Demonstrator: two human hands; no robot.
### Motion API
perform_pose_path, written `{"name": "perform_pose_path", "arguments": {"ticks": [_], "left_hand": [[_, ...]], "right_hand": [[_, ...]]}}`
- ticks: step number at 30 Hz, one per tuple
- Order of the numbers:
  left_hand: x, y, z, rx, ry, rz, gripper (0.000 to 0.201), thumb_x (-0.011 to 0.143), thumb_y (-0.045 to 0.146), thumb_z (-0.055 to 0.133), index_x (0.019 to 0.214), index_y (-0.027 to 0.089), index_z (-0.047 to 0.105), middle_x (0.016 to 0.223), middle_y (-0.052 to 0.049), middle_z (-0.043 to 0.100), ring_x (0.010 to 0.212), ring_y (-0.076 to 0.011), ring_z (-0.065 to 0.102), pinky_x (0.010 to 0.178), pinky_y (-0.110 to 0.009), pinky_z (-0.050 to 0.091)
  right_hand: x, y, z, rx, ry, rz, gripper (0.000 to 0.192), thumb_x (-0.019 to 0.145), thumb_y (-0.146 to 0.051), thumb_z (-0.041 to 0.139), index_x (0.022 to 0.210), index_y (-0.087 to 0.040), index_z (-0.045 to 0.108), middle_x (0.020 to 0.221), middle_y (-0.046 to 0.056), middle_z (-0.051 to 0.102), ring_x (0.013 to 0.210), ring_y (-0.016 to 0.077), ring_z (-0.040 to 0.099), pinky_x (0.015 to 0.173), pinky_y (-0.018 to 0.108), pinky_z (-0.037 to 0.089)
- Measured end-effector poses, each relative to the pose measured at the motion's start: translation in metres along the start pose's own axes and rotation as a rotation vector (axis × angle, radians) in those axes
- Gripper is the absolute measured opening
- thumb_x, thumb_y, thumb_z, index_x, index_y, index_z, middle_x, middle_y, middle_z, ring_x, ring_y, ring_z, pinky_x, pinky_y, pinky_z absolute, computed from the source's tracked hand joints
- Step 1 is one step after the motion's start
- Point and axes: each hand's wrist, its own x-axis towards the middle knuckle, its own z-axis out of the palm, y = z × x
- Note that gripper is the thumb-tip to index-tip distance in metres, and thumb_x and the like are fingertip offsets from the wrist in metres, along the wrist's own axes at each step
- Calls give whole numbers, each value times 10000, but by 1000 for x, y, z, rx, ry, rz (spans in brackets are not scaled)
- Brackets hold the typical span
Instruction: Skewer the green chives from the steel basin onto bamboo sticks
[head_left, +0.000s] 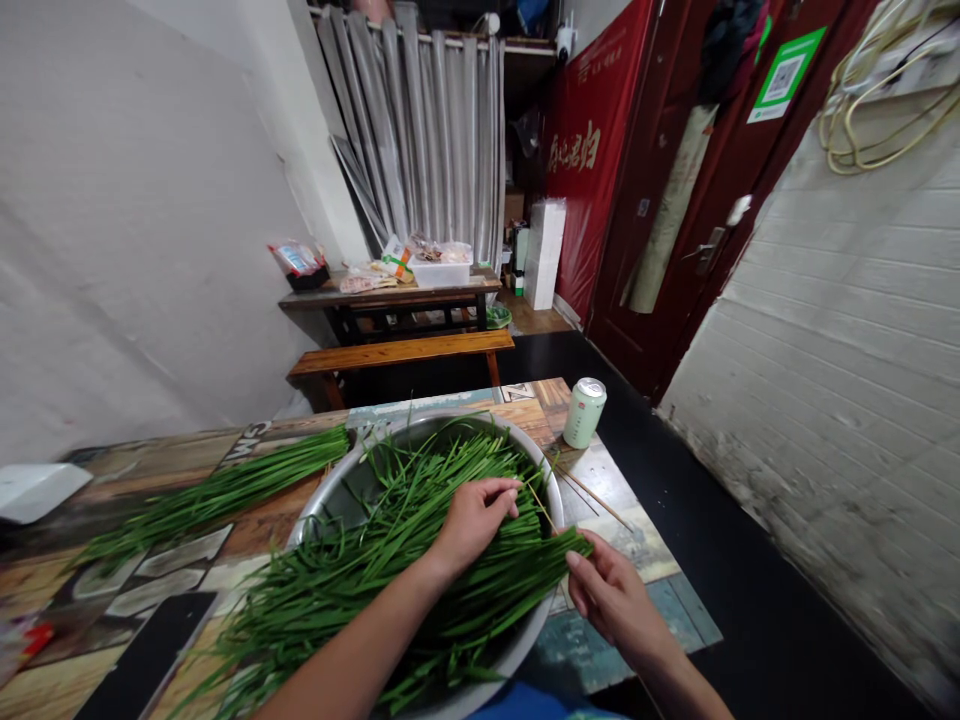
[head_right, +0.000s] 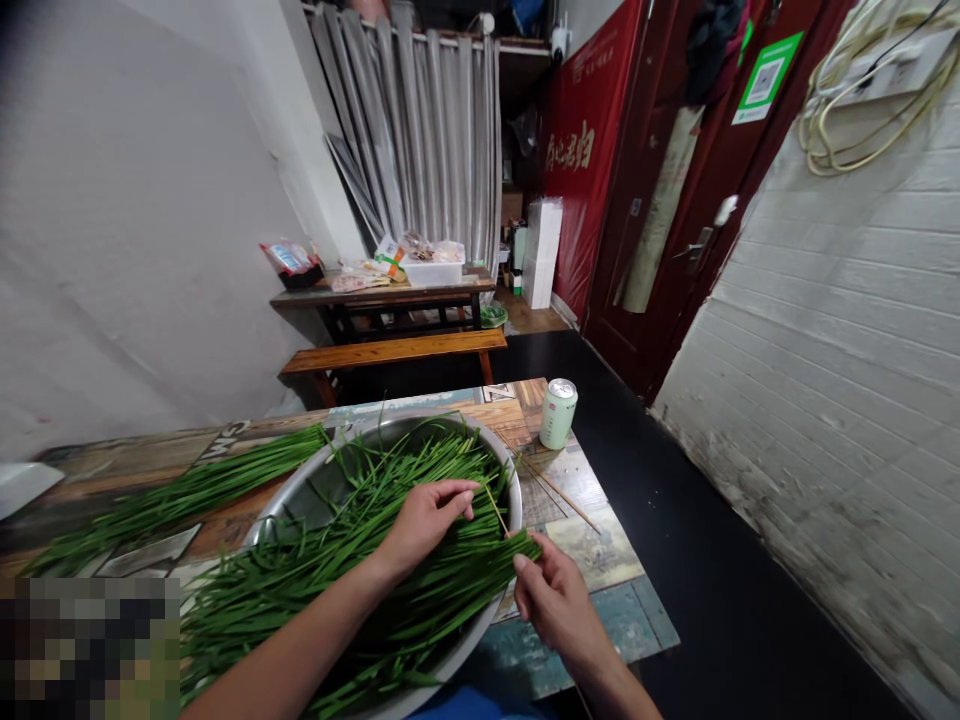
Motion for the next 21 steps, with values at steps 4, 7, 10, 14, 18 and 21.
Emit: {"name": "perform_pose_path", "arguments": {"ticks": [4,7,10,14,18,21], "left_hand": [[0,2,-1,-2,-7,0,323,749,331,512,922,126,691,617,-17,650,657,-150,585,761,-263,442],[-1,4,-1,-8,-13,-10,329,748,328,513,942,127,687,603,-11,640,639,-145,575,749,-260,441],[-2,5,-1,-18,-10,-10,326,747,326,514,938,128,689,599,-10,635,626,-142,568,732,-258,444],[-3,4,-2,-19,-13,10,325,751,328,512,936,131,691,604,-13,637,625,-144,566,723,-259,448],[-3,2,-2,-3,-12,24,319,762,321,508,951,140,690,622,-17,645,639,-147,575,732,-260,449],[-3,0,-2,15,-18,33,310,770,298,505,967,142,687,646,-22,655,661,-148,586,753,-260,446]], "right_hand": [[0,5,-3,-1,-10,-6,447,776,-486,553,1060,-151,468,398,-110,419,263,17,207,283,152,103],[1,11,-6,-26,-21,1,425,806,-472,521,1084,-159,450,408,-109,442,246,18,206,277,157,104],[4,16,-7,-13,-19,-27,401,812,-457,524,1068,-157,453,411,-110,434,253,21,226,287,160,114],[4,15,-6,6,-29,-44,345,836,-411,513,1055,-152,449,403,-110,423,272,23,222,300,161,103],[2,11,-4,21,-40,-40,336,844,-396,507,1061,-150,436,395,-110,419,276,24,206,300,164,87],[2,10,-3,42,-41,-53,316,842,-385,516,1040,-150,445,402,-108,410,295,24,234,315,163,94]]}}
